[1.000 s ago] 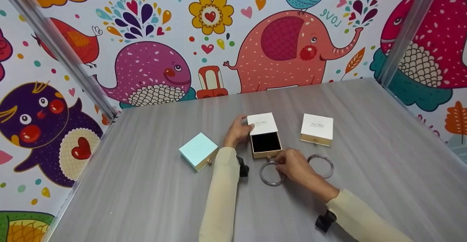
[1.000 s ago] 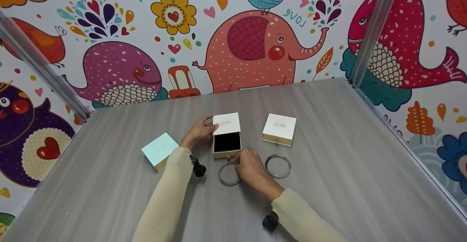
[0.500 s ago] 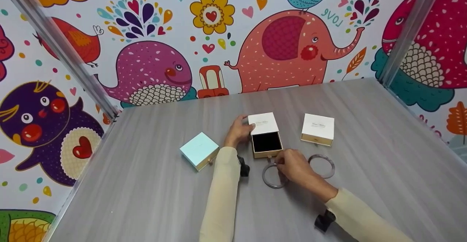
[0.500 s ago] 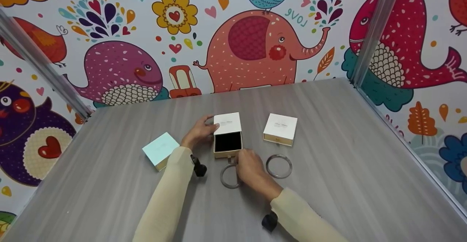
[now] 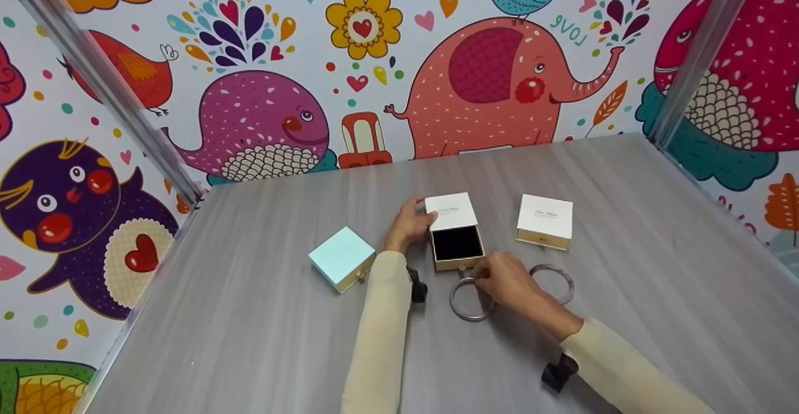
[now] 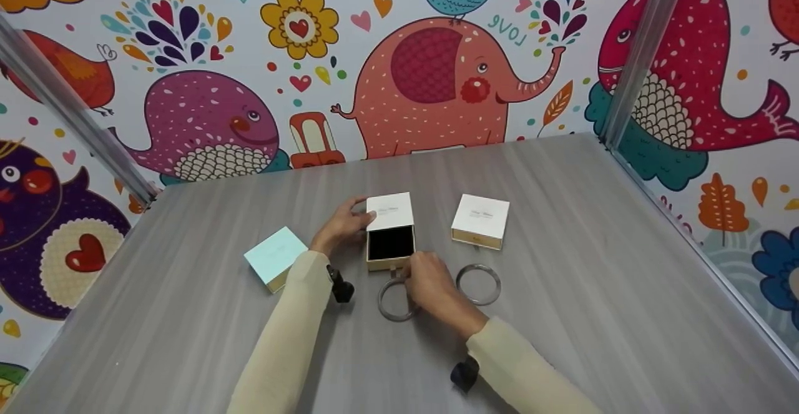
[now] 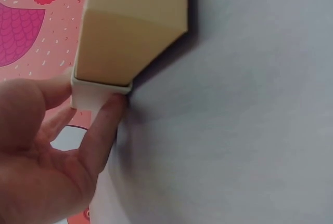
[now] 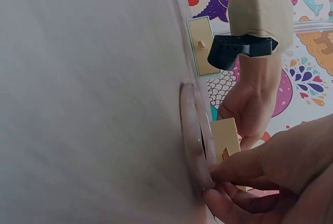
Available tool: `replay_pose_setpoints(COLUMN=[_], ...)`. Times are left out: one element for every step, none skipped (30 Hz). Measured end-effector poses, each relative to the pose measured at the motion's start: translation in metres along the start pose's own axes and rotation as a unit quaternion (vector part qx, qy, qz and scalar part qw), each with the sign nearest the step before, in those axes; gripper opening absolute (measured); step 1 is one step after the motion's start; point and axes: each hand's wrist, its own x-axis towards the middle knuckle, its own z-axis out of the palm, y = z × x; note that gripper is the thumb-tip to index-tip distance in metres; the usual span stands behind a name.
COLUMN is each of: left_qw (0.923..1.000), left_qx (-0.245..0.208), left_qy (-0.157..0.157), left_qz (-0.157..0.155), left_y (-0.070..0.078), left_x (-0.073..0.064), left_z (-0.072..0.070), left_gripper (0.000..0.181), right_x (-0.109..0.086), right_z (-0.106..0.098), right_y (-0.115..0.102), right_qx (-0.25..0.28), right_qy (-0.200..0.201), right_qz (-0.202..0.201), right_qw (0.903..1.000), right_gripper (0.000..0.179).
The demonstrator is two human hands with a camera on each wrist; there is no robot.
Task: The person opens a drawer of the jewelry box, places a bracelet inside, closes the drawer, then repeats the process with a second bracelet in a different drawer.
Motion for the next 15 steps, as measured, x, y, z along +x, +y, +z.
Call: replay_pose_setpoints(left_qw=[1.0,1.0,1.0,1.0,1.0,1.0,1.0,1.0,1.0,1.0,1.0,1.0,1.0,1.0,1.0], left_qx=[0.0,0.001,0.002,0.003,0.004,0.003,0.004,0.006,0.006,0.007,0.006,0.005,0.004,0.002,0.001], left_qy=[0.001,0.002,0.002,0.003,0.003,0.002,0.001,0.0,0.0,-0.001,-0.002,-0.002,-0.003,-0.004,-0.006], left_qz=[0.001,0.002,0.002,0.004,0.004,0.004,0.004,0.003,0.003,0.002,0.0,-0.001,-0.002,-0.003,-0.004], left_y=[0.0,-0.0001,-0.0003,-0.0005,-0.0006,-0.0007,-0.0009,-0.001,-0.0011,-0.0012,-0.0012,-0.0012,-0.0012,-0.0012,-0.0012], left_x=[0.0001,0.0002,0.0003,0.0008,0.001,0.0011,0.0012,0.0012,0.0013,0.0013,0.0011,0.0011,0.0012,0.0012,0.0011], left_z=[0.0005,0.0009,0.0012,0.001,0.0008,0.0005,0.0003,0.0,-0.0003,-0.0005,-0.0007,-0.0007,-0.0007,-0.0007,-0.0006], left_gripper=[0.053,0.053,0.053,0.053,0.054,0.054,0.054,0.054,0.054,0.054,0.054,0.054,0.054,0.055,0.055], right_x=[0.0001,0.0005,0.0007,0.0013,0.0021,0.0028,0.0035,0.0043,0.005,0.0058,0.0066,0.0072,0.0079,0.0086,0.0092], right_z=[-0.0012,-0.002,-0.0029,-0.0036,-0.0042,-0.0049,-0.0056,-0.0061,-0.0067,-0.0072,-0.0079,-0.0084,-0.009,-0.0096,-0.0103], right_y=[0.0002,0.0008,0.0012,0.0014,0.0016,0.0018,0.0019,0.0022,0.0023,0.0027,0.0028,0.0029,0.0028,0.0028,0.0027], right_qx=[0.003,0.002,0.003,0.004,0.003,0.003,0.006,0.009,0.013,0.016,0.019,0.022,0.025,0.025,0.026], right_qy=[-0.004,-0.006,-0.008,-0.01,-0.011,-0.012,-0.014,-0.016,-0.019,-0.021,-0.022,-0.023,-0.023,-0.022,-0.022], right_qz=[-0.005,-0.01,-0.013,-0.016,-0.02,-0.022,-0.025,-0.026,-0.027,-0.029,-0.031,-0.034,-0.036,-0.039,-0.042], right_qw=[1.0,0.9999,0.9999,0.9998,0.9997,0.9997,0.9996,0.9995,0.9994,0.9992,0.9991,0.9989,0.9988,0.9987,0.9985], right_gripper=[0.012,0.012,0.013,0.013,0.012,0.012,0.011,0.011,0.01,0.009,0.009,0.009,0.008,0.008,0.008])
